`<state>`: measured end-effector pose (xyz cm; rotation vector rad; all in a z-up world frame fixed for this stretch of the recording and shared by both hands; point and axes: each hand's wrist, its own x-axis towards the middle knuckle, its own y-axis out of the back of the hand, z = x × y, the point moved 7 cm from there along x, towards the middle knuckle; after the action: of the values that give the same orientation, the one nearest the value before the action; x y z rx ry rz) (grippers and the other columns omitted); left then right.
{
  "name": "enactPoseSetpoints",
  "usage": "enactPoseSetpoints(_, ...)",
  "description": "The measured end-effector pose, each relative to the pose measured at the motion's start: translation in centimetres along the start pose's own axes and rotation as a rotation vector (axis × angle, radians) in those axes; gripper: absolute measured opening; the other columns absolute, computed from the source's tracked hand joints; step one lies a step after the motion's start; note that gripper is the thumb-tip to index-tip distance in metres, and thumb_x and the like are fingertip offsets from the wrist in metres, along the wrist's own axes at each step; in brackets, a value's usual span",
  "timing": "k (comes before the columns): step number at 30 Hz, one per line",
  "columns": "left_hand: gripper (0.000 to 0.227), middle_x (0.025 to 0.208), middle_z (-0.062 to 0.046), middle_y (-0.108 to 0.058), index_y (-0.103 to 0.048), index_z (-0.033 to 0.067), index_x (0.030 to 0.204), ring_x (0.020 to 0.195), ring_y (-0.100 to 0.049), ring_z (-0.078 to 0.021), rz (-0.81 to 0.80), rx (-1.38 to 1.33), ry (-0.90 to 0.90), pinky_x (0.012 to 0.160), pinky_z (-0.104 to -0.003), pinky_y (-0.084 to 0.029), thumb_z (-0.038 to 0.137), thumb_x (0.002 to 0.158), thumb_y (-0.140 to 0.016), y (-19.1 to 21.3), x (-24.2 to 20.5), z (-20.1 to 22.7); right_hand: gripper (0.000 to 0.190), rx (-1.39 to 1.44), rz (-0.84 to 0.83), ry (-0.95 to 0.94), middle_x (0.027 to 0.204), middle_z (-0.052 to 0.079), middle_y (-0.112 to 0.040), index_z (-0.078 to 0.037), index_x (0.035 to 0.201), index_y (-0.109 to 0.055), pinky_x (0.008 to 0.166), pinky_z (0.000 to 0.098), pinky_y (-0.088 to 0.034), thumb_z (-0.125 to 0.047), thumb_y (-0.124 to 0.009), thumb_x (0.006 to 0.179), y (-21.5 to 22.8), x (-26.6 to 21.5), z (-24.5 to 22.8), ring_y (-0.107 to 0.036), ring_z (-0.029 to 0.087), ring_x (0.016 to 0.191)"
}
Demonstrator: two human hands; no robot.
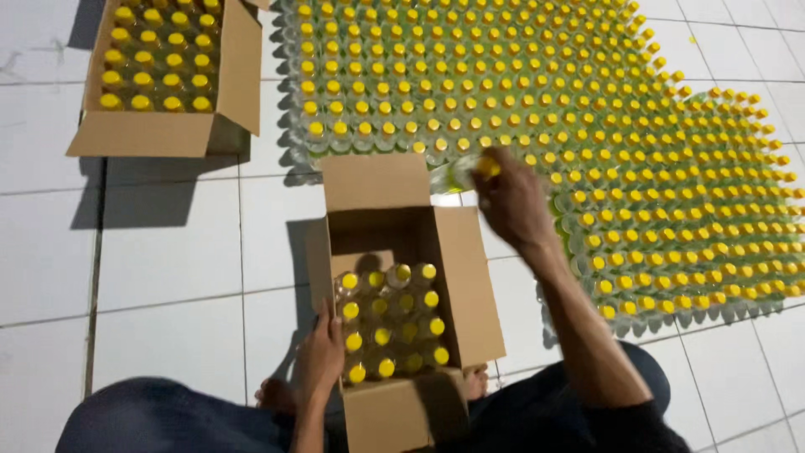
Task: The person sits on a tiled floor and packs small plastic bottles with yellow caps into cardboard boxes. They pick up bottles from a large floor pile and place them into the boxes, filling one box before moving to another.
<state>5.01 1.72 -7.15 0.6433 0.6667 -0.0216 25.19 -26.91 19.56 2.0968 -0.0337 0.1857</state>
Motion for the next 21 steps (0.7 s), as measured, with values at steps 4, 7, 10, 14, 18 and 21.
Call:
enactPoseSetpoints(4, 0.066, 0.085, -0.015, -0.067, -0.020, 0.0311, 0.169, 0.059, -0.057, -0.0306, -0.026, 0.047, 0.017, 0.048, -0.041, -0.041, 0.049, 0.106, -0.030, 0.4, -0.5, -0.1, 0.051, 0.098, -0.173, -0.031, 0.099, 0.018, -0.078, -0.011, 0.136, -0.057, 0.085, 0.0533, -0.059, 0.008, -0.062, 0.089, -10.8, -3.3, -2.3, -0.077, 0.029, 0.085)
enactPoseSetpoints(7, 0.062, 0.133, -0.017, -0.066, -0.027, 0.0297, 0.165, 0.107, -0.066, -0.0471, 0.006, 0.002, -0.015, 0.081, -0.058, -0.053, 0.045, 0.106, -0.033, -0.2, 0.3, -0.6, 0.019, 0.029, -0.216, 0.119, 0.088, 0.016, -0.076, -0.011, 0.115, -0.062, 0.060, 0.0498, -0.054, -0.015, -0.064, 0.097, -19.7, -4.5, -3.7, -0.072, 0.036, 0.070)
enactPoseSetpoints(10, 0.062, 0.142, -0.017, -0.060, -0.033, 0.0279, 0.163, 0.117, -0.062, -0.0484, 0.025, 0.021, -0.015, 0.091, -0.059, -0.049, 0.048, 0.104, -0.034, -0.4, 0.6, -1.3, 0.027, -0.041, -0.305, 0.257, 0.097, 0.024, -0.071, -0.006, 0.124, -0.056, 0.059, 0.0580, -0.052, -0.016, -0.061, 0.099, -27.7, -5.5, -3.7, -0.069, 0.048, 0.077)
enactPoseSetpoints(14, 0.062, 0.145, -0.016, -0.058, -0.029, 0.0293, 0.164, 0.114, -0.062, -0.0495, 0.024, -0.032, -0.037, 0.085, -0.058, -0.050, 0.046, 0.105, -0.036, -0.7, 1.0, -1.7, 0.017, -0.032, -0.458, 0.115, 0.090, 0.027, -0.068, -0.005, 0.110, -0.051, 0.062, 0.0594, -0.043, -0.017, -0.055, 0.099, -31.2, -6.2, -3.6, -0.064, 0.053, 0.078)
enactPoseSetpoints(18, 0.060, 0.131, -0.020, -0.067, -0.036, 0.0302, 0.163, 0.108, -0.065, -0.0481, 0.008, -0.018, -0.012, 0.081, -0.056, -0.053, 0.046, 0.105, -0.033, -0.1, 0.5, -0.9, 0.029, -0.062, -0.447, 0.170, 0.085, 0.026, -0.069, -0.003, 0.113, -0.051, 0.059, 0.0586, -0.046, -0.005, -0.061, 0.086, -35.5, -7.0, -0.5, -0.066, 0.052, 0.075)
enactPoseSetpoints(21, 0.061, 0.141, -0.015, -0.062, -0.035, 0.0310, 0.162, 0.116, -0.063, -0.0495, 0.048, 0.054, -0.014, 0.090, -0.061, -0.050, 0.048, 0.103, -0.035, -0.5, 0.8, -1.5, 0.030, 0.035, -0.419, 0.124, 0.095, 0.028, -0.067, -0.001, 0.113, -0.052, 0.065, 0.0608, -0.049, -0.018, -0.069, 0.095, -35.2, -7.5, -1.4, -0.066, 0.052, 0.084)
